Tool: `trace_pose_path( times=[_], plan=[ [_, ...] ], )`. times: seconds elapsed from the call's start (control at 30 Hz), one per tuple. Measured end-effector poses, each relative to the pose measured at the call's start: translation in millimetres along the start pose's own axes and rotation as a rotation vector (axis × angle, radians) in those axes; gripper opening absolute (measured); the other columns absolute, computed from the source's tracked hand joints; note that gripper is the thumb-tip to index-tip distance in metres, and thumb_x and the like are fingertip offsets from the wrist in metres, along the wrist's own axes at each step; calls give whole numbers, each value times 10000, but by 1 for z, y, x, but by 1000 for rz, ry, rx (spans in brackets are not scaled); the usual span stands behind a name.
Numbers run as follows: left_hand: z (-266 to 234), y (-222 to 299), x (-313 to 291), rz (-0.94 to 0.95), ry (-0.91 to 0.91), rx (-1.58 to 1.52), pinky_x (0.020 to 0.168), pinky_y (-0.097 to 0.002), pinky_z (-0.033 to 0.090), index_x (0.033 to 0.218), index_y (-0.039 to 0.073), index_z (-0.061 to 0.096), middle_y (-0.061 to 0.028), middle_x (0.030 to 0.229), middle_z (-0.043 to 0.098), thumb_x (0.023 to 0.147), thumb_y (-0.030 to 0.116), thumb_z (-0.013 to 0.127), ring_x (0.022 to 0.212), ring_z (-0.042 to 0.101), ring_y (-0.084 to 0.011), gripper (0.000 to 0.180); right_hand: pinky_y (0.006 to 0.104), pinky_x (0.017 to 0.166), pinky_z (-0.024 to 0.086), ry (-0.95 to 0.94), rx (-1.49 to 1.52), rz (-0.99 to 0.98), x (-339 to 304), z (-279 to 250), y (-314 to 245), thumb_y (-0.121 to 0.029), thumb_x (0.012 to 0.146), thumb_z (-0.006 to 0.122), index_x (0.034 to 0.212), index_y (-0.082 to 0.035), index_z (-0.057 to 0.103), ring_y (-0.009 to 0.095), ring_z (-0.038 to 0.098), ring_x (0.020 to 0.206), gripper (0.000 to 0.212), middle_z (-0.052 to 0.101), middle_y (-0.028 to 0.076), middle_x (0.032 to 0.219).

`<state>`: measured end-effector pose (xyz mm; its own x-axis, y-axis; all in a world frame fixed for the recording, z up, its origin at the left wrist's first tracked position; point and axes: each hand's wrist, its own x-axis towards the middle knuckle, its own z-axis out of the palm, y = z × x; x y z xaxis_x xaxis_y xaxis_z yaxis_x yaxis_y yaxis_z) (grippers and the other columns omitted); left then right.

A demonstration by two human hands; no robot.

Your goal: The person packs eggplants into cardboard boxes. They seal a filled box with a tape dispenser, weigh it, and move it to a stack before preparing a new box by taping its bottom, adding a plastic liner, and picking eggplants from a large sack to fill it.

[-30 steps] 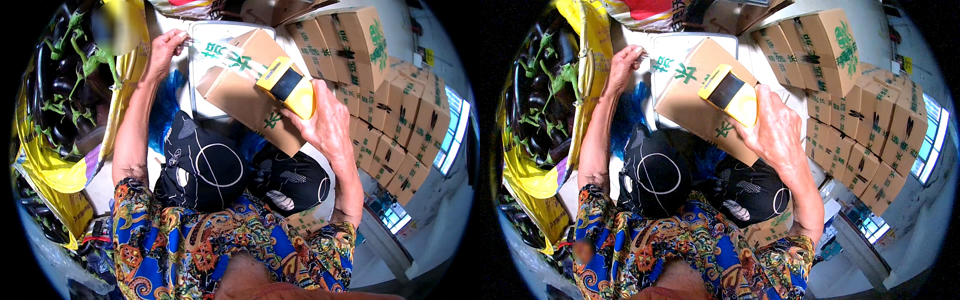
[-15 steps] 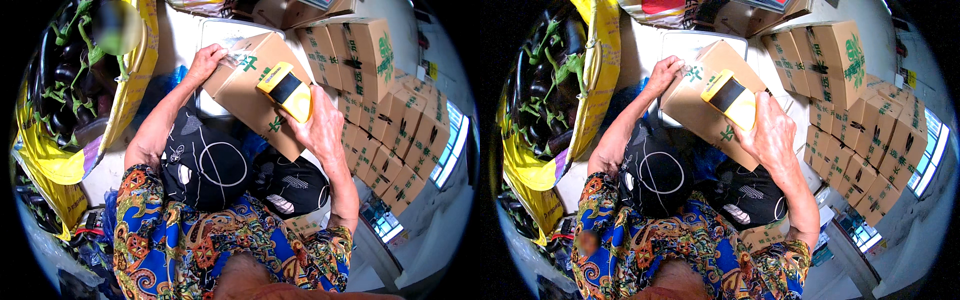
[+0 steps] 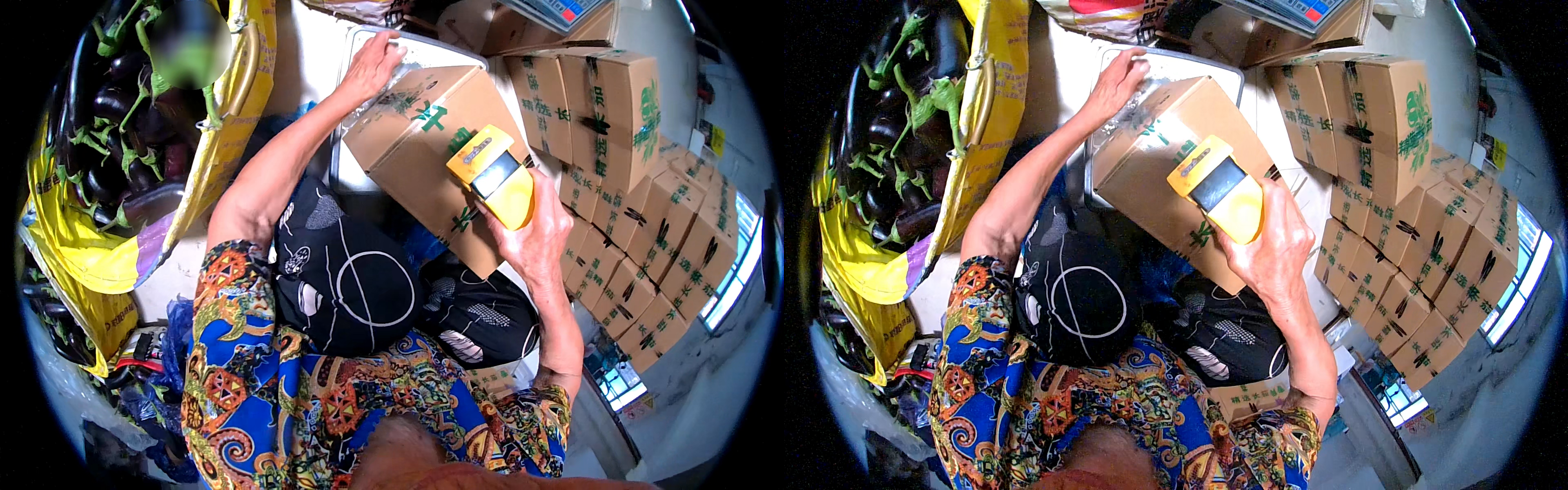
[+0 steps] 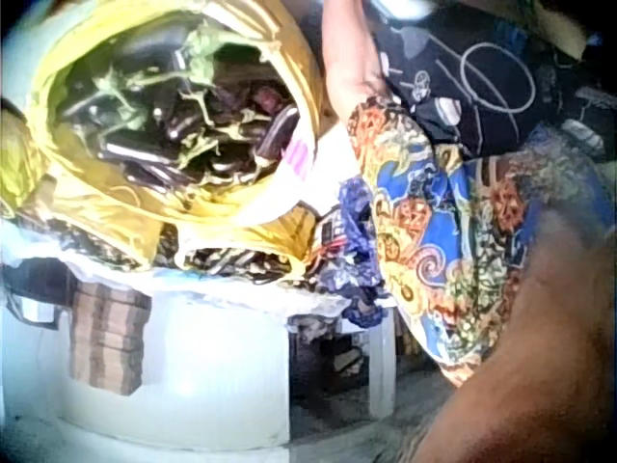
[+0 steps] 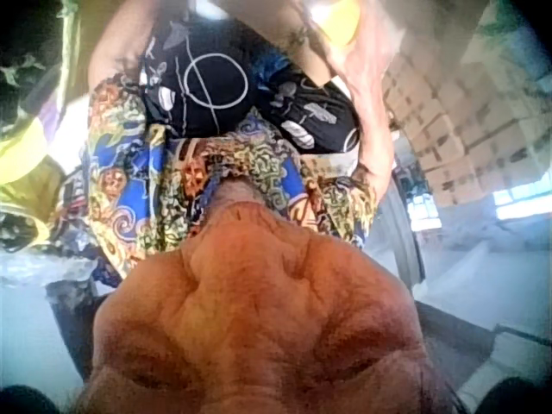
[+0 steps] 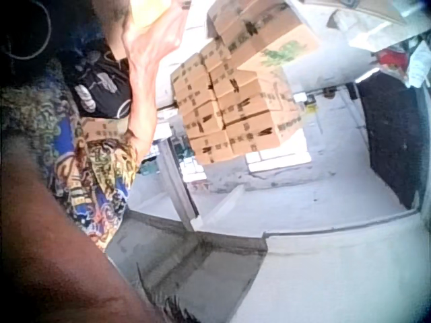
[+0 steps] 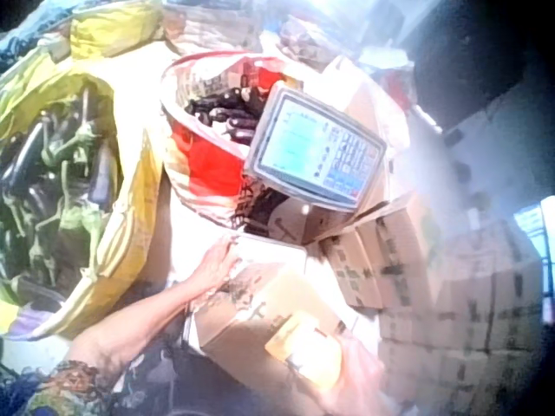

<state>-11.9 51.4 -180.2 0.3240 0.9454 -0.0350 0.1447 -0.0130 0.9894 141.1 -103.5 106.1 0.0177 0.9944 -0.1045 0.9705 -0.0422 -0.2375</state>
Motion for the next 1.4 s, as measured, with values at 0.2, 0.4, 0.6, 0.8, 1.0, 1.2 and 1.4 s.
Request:
trace_pose_path(
  times=[0.2, 0.4, 0.6, 0.8, 1.0, 1.2, 1.4],
  plan=[
    [12, -15, -13, 180, -103, 237, 903, -414, 454, 1144, 40, 571, -168, 1019, 589, 959, 267, 502, 1029, 557, -350, 301, 388, 688, 540, 32, 73, -3, -7, 1, 4, -165, 599, 836, 1063, -25, 569, 324, 664, 771, 553, 640, 151, 869],
    [13, -9, -15, 13, -78, 105, 912, -407, 447, 1103, 41, 595, -163, 1069, 592, 974, 309, 463, 1012, 568, -358, 326, 384, 685, 536, 84, 111, -38, -6, 1, 7, -154, 608, 826, 1044, -28, 576, 321, 660, 761, 518, 635, 147, 838],
    [-4, 138, -8, -66, -321, -176, 998, -326, 401, 1271, 29, 542, -149, 1232, 594, 1002, 437, 395, 1113, 560, -243, 511, 399, 663, 526, 99, 135, -51, -7, 6, 20, -164, 623, 818, 1034, -36, 566, 325, 653, 749, 499, 635, 147, 816],
    [9, 154, -11, 286, -228, 613, 988, -441, 429, 1340, 47, 452, -219, 1274, 533, 956, 353, 510, 1164, 526, -380, 494, 414, 631, 547, 110, 103, -117, 1, 15, 23, -225, 648, 825, 1019, -19, 556, 324, 663, 730, 503, 638, 171, 809],
    [-9, 139, -1, 262, -265, 750, 861, -501, 488, 1355, 123, 455, -266, 1127, 624, 994, 402, 384, 987, 619, -442, 462, 396, 561, 552, 112, 74, -206, -29, 8, 51, -313, 716, 795, 1082, 28, 557, 308, 672, 678, 553, 640, 187, 788],
    [-28, 119, 5, 267, -175, 895, 771, -549, 492, 1346, 169, 464, -255, 976, 666, 973, 463, 402, 882, 641, -459, 479, 385, 743, 576, 70, 33, 113, -127, 14, 120, -223, 686, 830, 1112, -94, 557, 299, 680, 850, 522, 660, 119, 976],
    [-38, 124, 9, 322, -251, 934, 858, -522, 488, 1339, 157, 490, -237, 1179, 617, 982, 432, 404, 973, 633, -446, 459, 382, 782, 590, 65, 128, 202, -167, 54, 142, -298, 683, 842, 1125, -92, 525, 277, 679, 894, 582, 652, 107, 1031]
  ],
)
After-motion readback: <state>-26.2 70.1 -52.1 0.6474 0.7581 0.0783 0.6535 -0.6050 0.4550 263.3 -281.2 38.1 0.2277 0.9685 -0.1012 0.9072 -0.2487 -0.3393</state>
